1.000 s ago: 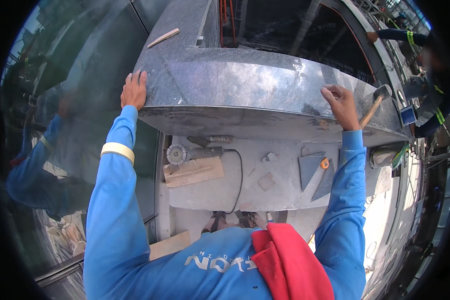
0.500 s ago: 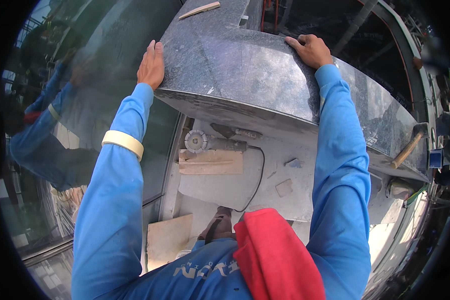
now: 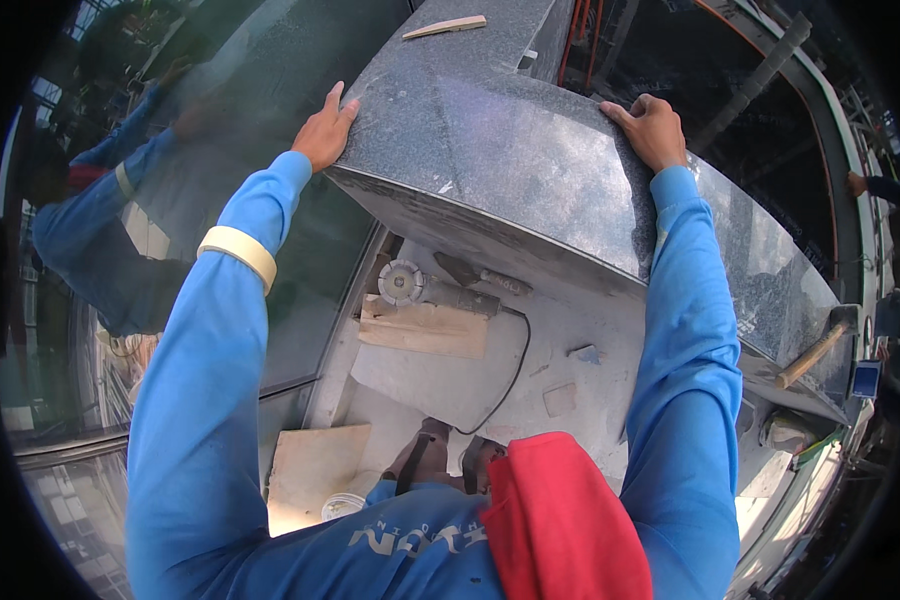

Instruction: The person positions a large stone slab onto a curved architectural element and uses a rubber mallet to tap it into place. A coworker assists by holding the slab steady while the person adjusts alignment and taps along the edges.

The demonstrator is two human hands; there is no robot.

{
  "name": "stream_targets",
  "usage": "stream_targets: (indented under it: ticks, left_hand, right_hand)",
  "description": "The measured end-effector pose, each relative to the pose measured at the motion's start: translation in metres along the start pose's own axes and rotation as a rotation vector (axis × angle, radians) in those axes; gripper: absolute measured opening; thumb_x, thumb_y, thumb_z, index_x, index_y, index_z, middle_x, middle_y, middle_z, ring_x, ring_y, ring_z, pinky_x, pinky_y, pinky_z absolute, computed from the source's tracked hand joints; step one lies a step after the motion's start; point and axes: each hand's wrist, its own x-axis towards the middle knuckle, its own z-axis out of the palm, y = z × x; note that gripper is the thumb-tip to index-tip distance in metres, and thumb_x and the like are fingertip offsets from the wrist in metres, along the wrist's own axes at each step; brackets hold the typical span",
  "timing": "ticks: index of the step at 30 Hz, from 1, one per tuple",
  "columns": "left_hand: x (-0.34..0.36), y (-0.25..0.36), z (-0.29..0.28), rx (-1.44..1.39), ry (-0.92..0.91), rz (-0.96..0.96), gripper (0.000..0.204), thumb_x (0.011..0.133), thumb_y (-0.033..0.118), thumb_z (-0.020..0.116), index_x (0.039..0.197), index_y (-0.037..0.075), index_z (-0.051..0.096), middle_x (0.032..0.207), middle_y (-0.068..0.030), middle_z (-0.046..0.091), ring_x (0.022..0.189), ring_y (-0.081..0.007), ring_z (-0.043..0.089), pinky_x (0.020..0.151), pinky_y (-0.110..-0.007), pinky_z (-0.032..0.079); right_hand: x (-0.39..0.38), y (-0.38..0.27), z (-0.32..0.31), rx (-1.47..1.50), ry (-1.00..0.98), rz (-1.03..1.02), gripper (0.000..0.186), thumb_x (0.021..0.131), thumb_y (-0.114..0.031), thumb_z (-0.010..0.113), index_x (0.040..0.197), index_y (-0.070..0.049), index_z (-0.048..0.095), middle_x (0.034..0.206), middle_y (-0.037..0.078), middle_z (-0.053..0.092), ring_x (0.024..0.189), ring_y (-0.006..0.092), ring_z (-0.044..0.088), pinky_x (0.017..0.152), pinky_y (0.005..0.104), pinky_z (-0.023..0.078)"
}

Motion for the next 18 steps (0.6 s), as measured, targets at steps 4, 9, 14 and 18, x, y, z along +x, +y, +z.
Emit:
stream_targets:
  ticks: [4,9,14,18]
  left_hand:
    - [0.007,-0.013,-0.004,0.05,-0.051,-0.106,0.067,0.109,0.057,0.029,0.146,0.005,0.048,0.137,-0.028,0.061,0.131,-0.0485,0.053,0.11,-0.053,0.04]
    - [0.015,-0.01,-0.003,0.111,-0.108,-0.062,0.068,0.11,0.055,0.027,0.141,-0.001,0.048,0.128,-0.0316,0.065,0.124,-0.0478,0.059,0.107,-0.055,0.044]
    - [0.01,0.0,-0.009,0.23,-0.099,-0.039,0.067,0.109,0.057,0.03,0.134,-0.001,0.051,0.117,-0.0299,0.07,0.115,-0.0472,0.064,0.102,-0.055,0.047]
    - [0.008,0.009,-0.009,0.283,-0.056,-0.024,0.067,0.108,0.058,0.032,0.13,-0.001,0.054,0.113,-0.0296,0.071,0.112,-0.0464,0.066,0.101,-0.055,0.048]
  right_hand:
    - [-0.001,-0.007,-0.002,0.005,0.008,0.01,0.062,0.081,-0.057,0.083,0.083,0.004,0.071,0.081,0.021,0.073,0.074,0.0293,0.072,0.073,0.0402,0.055]
    - [0.001,-0.006,-0.002,0.002,0.028,-0.006,0.06,0.08,-0.054,0.084,0.081,0.004,0.069,0.077,0.02,0.071,0.07,0.0275,0.07,0.07,0.039,0.055]
    - [0.001,-0.005,-0.002,0.041,0.039,-0.018,0.06,0.079,-0.052,0.086,0.079,0.006,0.069,0.075,0.02,0.07,0.068,0.0262,0.069,0.069,0.0384,0.054]
    - [0.002,-0.007,-0.003,0.038,0.016,-0.001,0.06,0.078,-0.051,0.087,0.08,0.005,0.069,0.075,0.02,0.07,0.068,0.0255,0.07,0.068,0.0374,0.055]
